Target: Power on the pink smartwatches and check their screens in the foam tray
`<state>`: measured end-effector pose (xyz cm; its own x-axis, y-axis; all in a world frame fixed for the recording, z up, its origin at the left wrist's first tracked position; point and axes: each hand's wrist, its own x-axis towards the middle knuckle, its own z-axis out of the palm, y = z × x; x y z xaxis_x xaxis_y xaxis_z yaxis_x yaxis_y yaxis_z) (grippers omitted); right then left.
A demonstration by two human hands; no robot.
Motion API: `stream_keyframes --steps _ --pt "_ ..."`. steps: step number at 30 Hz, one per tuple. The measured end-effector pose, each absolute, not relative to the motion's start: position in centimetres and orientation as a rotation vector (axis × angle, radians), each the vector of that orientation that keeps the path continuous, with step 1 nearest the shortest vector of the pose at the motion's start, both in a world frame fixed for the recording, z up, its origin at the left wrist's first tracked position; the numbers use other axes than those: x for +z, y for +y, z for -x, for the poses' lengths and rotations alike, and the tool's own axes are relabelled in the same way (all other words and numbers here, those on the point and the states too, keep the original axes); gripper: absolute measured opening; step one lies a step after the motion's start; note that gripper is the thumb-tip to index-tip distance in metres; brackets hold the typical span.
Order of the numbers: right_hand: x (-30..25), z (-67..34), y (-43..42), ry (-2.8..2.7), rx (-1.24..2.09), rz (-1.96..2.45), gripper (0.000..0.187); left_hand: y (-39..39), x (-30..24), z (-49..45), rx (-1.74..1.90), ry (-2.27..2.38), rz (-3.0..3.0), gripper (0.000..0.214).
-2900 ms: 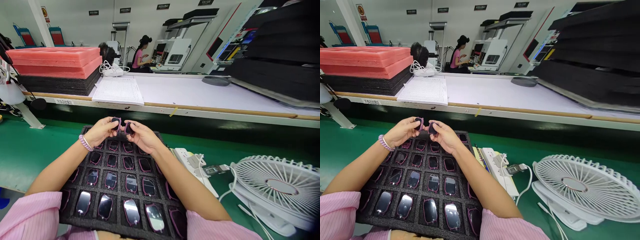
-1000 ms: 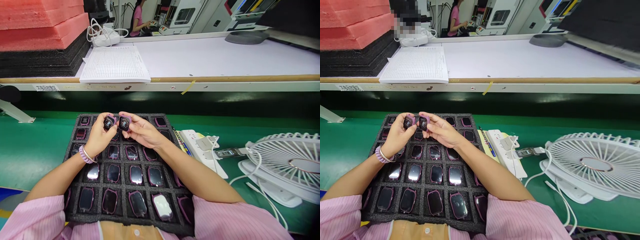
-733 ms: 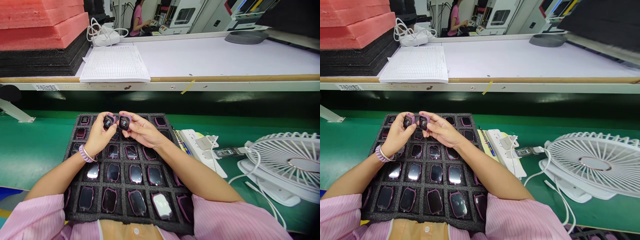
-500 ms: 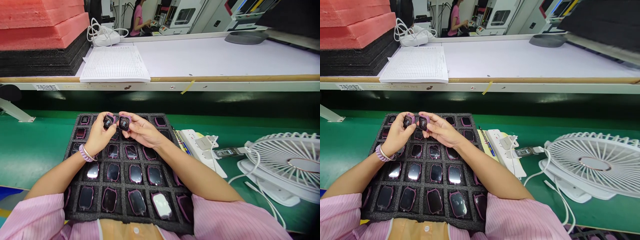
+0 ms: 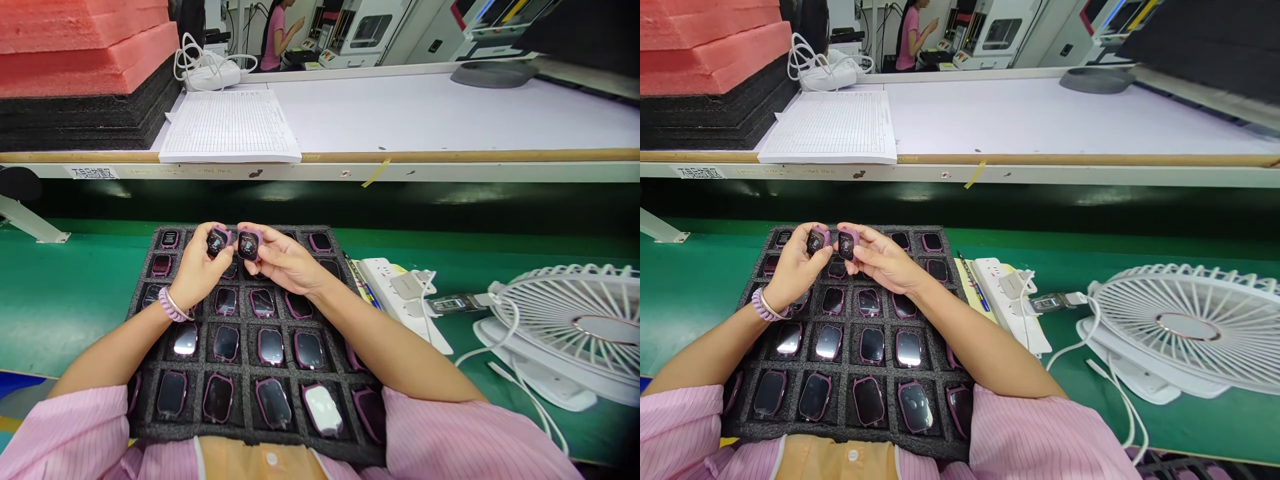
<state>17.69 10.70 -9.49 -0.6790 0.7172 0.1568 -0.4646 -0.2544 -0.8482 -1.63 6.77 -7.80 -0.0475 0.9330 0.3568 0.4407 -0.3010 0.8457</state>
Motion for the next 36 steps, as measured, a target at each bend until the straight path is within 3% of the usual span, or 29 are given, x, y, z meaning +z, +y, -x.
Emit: stream_keyframes --steps 33,36 --pt "-9.39 -17.69 10.69 -1.218 2.007 0.34 0.053 6.83 -7.44 1.62 1.294 1.39 -1.681 0.031" --pt "-9.53 -17.92 11.21 -1.148 2.038 0.427 0.053 6.74 -7.11 1.55 1.268 1.308 -1.468 0.044"
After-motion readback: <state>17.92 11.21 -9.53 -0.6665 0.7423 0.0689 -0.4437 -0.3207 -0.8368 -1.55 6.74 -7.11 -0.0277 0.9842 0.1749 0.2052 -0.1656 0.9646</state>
